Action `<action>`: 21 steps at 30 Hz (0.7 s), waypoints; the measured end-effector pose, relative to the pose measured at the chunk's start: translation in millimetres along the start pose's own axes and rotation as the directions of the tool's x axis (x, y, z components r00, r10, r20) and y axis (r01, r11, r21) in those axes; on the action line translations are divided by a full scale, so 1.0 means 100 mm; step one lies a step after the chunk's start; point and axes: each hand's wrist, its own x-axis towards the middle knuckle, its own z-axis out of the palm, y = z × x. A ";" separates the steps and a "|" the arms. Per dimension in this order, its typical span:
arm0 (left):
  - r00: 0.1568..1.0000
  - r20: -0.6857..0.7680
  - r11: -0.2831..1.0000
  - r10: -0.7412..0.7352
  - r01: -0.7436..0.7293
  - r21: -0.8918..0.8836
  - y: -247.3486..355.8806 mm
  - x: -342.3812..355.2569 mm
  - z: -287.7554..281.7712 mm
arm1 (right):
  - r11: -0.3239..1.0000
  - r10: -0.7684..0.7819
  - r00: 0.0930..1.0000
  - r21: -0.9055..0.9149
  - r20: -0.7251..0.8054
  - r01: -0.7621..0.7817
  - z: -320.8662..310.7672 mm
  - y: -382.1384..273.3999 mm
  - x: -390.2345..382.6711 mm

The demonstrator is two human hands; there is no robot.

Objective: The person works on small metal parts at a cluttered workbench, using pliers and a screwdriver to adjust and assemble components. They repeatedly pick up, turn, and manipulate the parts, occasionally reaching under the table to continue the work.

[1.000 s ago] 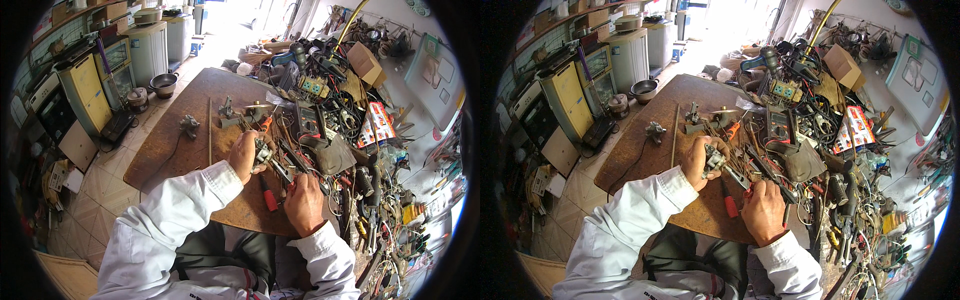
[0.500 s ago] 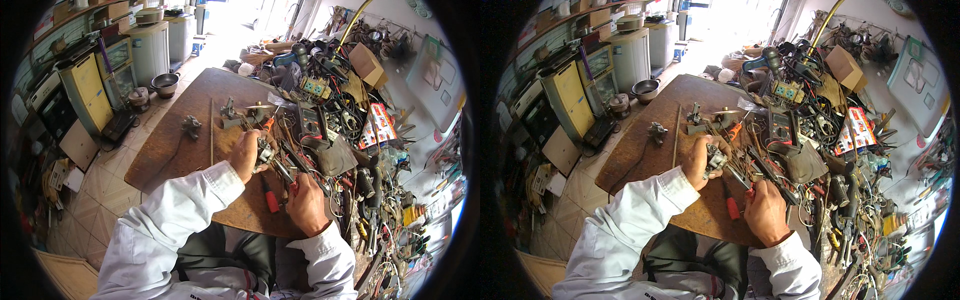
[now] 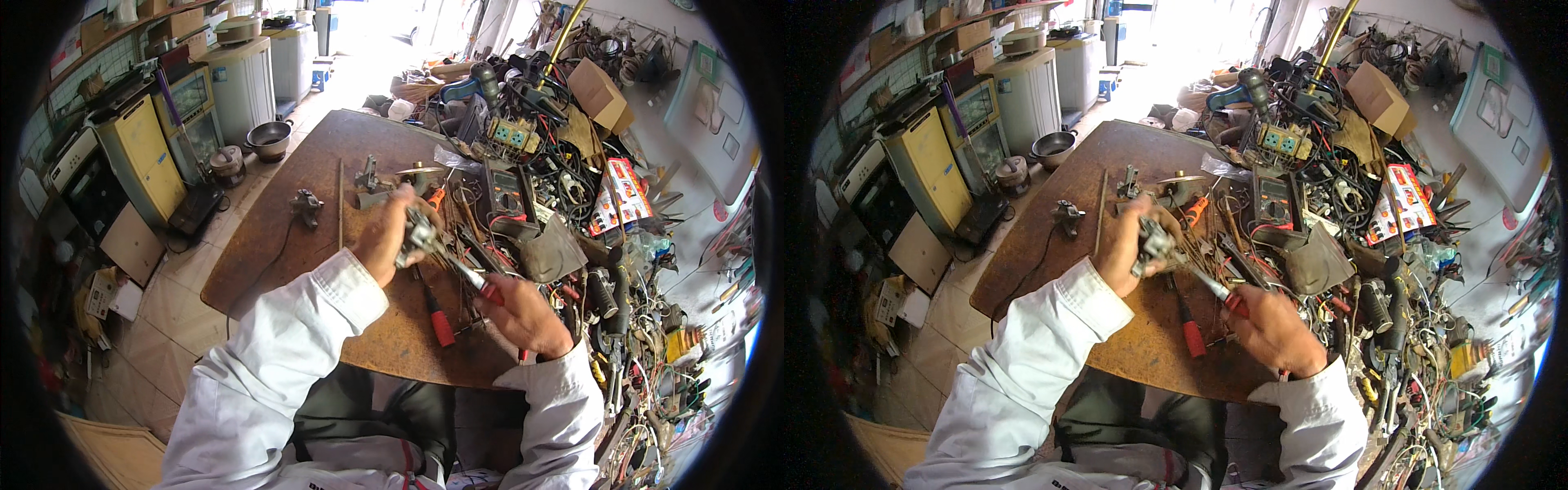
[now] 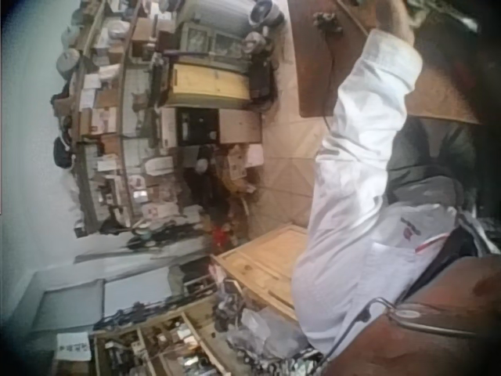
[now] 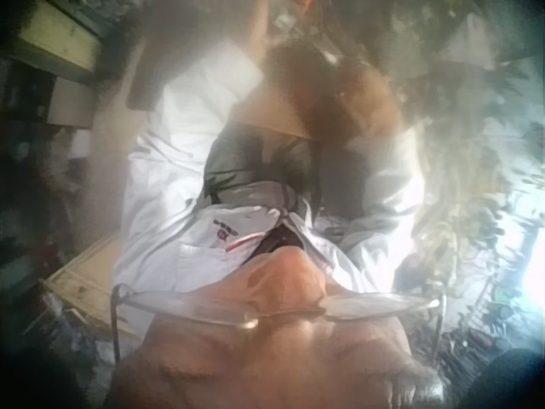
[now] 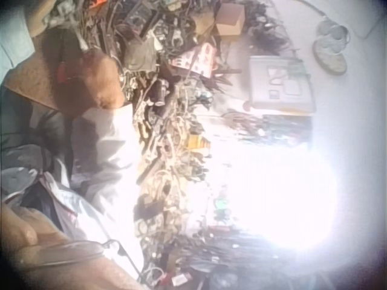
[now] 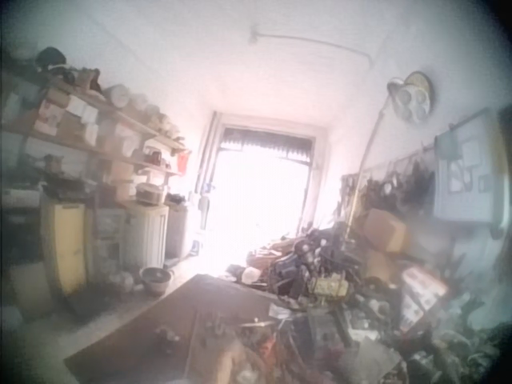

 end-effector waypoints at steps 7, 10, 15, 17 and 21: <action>0.986 -0.139 0.990 -0.096 0.080 -0.113 0.15 -0.03 0.08 | 0.886 -0.033 0.889 -0.425 -0.457 -0.185 0.14 0.31 0.52; 0.989 -0.112 0.990 -0.098 0.085 -0.115 0.09 -0.02 0.04 | 0.881 -0.029 0.836 -0.409 -0.548 -0.238 0.28 0.31 0.65; 0.995 -0.060 0.995 -0.076 0.073 -0.063 0.12 -0.09 0.14 | 0.902 -0.153 0.797 -0.411 -0.584 -0.128 0.45 0.47 0.64; 0.996 -0.020 0.996 -0.084 0.084 -0.035 0.12 -0.11 0.14 | 0.913 -0.213 0.763 -0.403 -0.610 -0.068 0.42 0.41 0.60; 0.996 0.018 0.996 -0.084 0.084 -0.001 0.04 -0.11 0.16 | 0.872 0.030 0.838 0.424 -0.544 0.244 0.45 0.36 0.50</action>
